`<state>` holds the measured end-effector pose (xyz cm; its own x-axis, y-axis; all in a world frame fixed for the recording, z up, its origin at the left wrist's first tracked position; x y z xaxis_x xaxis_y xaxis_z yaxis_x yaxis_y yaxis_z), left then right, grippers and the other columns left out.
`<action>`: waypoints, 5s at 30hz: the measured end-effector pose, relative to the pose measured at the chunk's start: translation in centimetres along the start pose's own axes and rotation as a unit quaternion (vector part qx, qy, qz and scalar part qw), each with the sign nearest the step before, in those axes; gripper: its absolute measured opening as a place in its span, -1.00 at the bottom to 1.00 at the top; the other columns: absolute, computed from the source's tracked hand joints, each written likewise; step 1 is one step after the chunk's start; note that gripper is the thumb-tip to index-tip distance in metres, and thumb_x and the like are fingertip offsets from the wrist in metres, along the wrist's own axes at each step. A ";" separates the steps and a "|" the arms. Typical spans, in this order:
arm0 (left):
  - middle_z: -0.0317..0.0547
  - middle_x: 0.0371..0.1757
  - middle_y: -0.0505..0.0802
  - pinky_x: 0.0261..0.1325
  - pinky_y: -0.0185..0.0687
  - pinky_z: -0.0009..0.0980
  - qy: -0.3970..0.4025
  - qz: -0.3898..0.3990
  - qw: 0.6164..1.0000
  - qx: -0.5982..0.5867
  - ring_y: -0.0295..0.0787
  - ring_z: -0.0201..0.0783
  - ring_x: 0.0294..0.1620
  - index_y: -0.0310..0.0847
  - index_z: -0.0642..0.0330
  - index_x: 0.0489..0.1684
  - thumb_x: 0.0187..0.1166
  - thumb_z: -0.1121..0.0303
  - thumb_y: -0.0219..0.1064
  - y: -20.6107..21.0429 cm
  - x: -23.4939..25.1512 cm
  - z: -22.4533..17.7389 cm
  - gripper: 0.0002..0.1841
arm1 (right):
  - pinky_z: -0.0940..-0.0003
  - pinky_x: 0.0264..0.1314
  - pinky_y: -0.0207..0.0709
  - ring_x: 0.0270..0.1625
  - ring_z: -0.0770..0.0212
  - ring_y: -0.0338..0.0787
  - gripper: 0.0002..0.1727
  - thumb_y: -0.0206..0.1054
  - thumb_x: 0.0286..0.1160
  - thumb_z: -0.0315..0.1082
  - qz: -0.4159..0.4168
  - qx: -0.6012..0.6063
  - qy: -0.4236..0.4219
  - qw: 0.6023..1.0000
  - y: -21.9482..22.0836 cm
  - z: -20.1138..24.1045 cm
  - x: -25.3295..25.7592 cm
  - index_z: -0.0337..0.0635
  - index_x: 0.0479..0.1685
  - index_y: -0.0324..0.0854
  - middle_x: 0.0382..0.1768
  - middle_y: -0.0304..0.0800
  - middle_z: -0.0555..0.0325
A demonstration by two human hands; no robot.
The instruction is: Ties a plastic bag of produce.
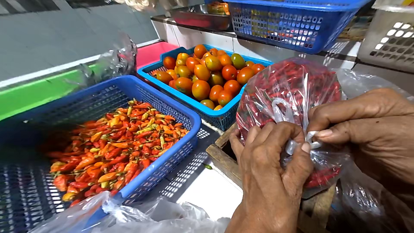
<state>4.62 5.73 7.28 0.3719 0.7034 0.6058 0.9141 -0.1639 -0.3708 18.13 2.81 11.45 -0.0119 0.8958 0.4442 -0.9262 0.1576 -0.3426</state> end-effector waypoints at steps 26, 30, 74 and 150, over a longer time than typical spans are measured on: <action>-0.55 -0.40 0.59 0.38 0.19 0.01 0.021 0.028 0.999 0.007 0.55 -0.55 -0.17 0.59 -0.12 -0.30 0.56 0.24 0.15 0.1 -0.1 0.3 -0.89 | 0.64 -0.68 0.29 -0.71 0.47 0.40 -0.65 0.07 0.55 -0.50 -0.050 0.102 0.050 0.992 -1.4 -1.3 0.3 -0.14 -0.60 0.64 -0.68 0.50 0.28; -0.52 -0.36 0.64 0.47 0.16 0.06 0.009 0.009 1.000 0.005 0.59 -0.53 -0.10 0.61 -0.09 -0.28 0.57 0.24 0.13 0.0 -0.2 0.5 -0.86 | 0.69 -0.70 0.37 -0.64 0.51 0.53 -0.80 0.20 0.36 -0.51 -0.006 -0.079 0.015 0.997 0.0 0.5 0.3 -0.09 -0.44 0.73 -0.59 0.64 0.35; -0.49 -0.30 0.67 0.53 0.18 0.11 0.007 -0.029 0.999 -0.045 0.61 -0.57 -0.16 0.63 0.01 -0.07 0.64 0.28 0.11 -0.3 -0.1 0.9 -0.83 | 0.71 -0.59 0.41 -0.61 0.53 0.53 -0.68 0.15 0.41 -0.59 -0.072 0.067 0.040 0.994 -0.8 -1.2 -0.4 -0.15 -0.56 0.78 -0.60 0.66 0.27; -0.48 -0.37 0.62 0.42 0.34 -0.06 0.002 -0.044 0.995 -0.094 0.55 -0.58 -0.30 0.53 0.00 -0.07 0.79 0.22 0.03 -0.6 -0.3 1.6 -0.82 | 0.71 -0.39 0.57 -0.41 0.50 0.69 -0.76 0.24 0.27 -0.61 0.017 -0.027 -0.006 0.999 -0.9 1.1 0.2 -0.15 -0.49 0.81 -0.45 0.76 0.30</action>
<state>3.69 6.70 6.21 0.2888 0.7177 0.6336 0.9573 -0.2278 -0.1782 18.53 2.35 12.78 -0.0485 0.8958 0.4419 -0.9031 0.1497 -0.4025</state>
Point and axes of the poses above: each hand's wrist, its own x-axis towards the middle knuckle, its own y-axis out of the palm, z = x × y, the point moved 8 cm from there along x, towards the middle knuckle
